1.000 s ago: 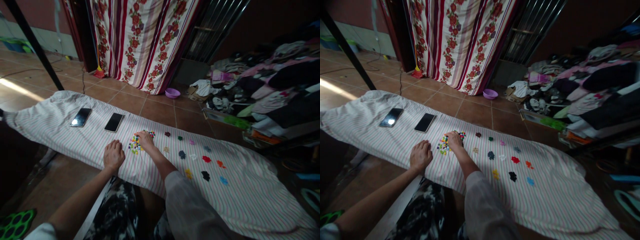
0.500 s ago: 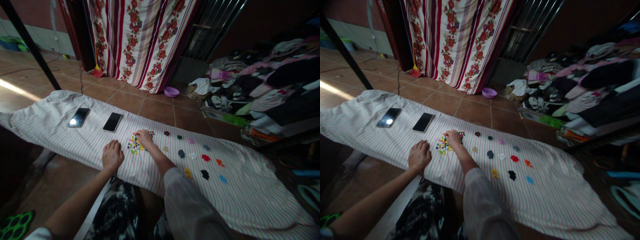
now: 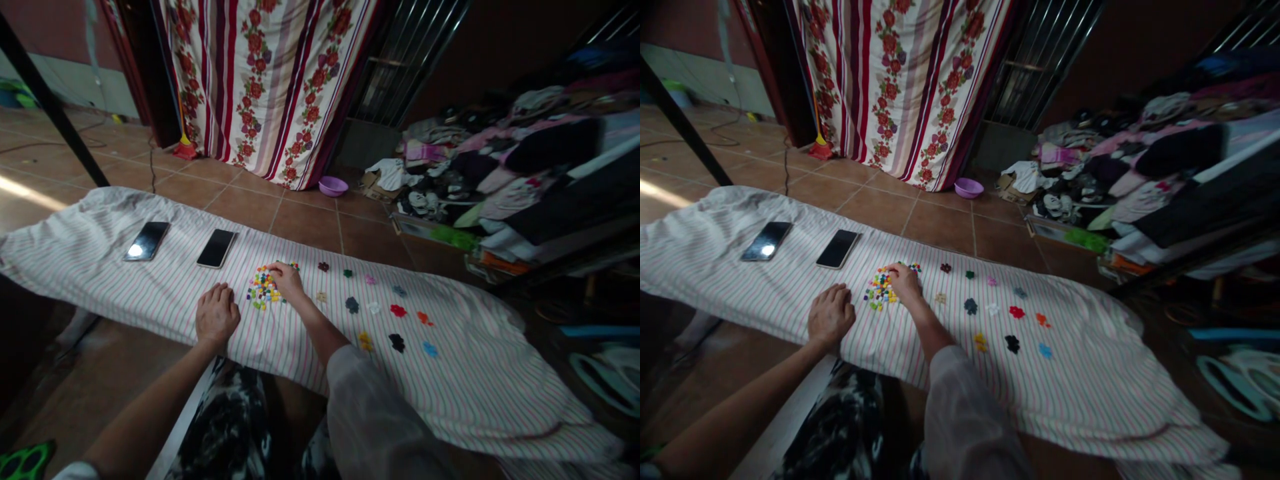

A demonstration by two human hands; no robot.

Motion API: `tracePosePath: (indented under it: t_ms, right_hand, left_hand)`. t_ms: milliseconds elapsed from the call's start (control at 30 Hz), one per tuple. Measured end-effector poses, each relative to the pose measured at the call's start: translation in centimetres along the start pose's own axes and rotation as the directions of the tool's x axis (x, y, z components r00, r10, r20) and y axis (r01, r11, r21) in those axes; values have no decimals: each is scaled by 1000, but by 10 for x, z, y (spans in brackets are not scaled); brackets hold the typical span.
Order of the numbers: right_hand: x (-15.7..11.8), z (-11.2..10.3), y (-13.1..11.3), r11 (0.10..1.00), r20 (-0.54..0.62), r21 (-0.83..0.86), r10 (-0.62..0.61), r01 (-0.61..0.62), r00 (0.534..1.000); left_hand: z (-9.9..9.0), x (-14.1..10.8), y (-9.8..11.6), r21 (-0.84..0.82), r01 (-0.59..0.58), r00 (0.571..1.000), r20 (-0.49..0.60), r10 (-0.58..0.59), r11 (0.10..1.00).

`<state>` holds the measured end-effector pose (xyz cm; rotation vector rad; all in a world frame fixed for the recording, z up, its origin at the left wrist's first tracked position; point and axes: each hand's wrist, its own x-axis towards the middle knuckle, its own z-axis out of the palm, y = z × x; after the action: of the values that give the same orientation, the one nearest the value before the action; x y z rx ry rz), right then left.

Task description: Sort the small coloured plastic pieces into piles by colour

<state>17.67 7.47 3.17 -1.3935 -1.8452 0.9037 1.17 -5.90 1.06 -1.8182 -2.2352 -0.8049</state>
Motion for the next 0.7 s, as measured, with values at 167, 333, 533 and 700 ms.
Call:
tracePosePath:
  t_ms: [167,333,533,700]
  right_hand:
    - [-12,-5,3,807,53,542,244,-233,968]
    - [-34,-29,8,663,70,698,313,-271,947]
    - [-63,-65,23,716,-3,660,307,-228,952]
    - [-81,-112,49,791,-147,578,345,-202,927]
  left_hand:
    - [-2,0,0,-4,-9,1000,11,9,1000]
    - [-4,0,2,-9,-2,1000,11,2,1000]
    - [-7,0,2,-10,-10,1000,27,10,1000]
    - [-8,0,1,-1,-18,999,33,19,1000]
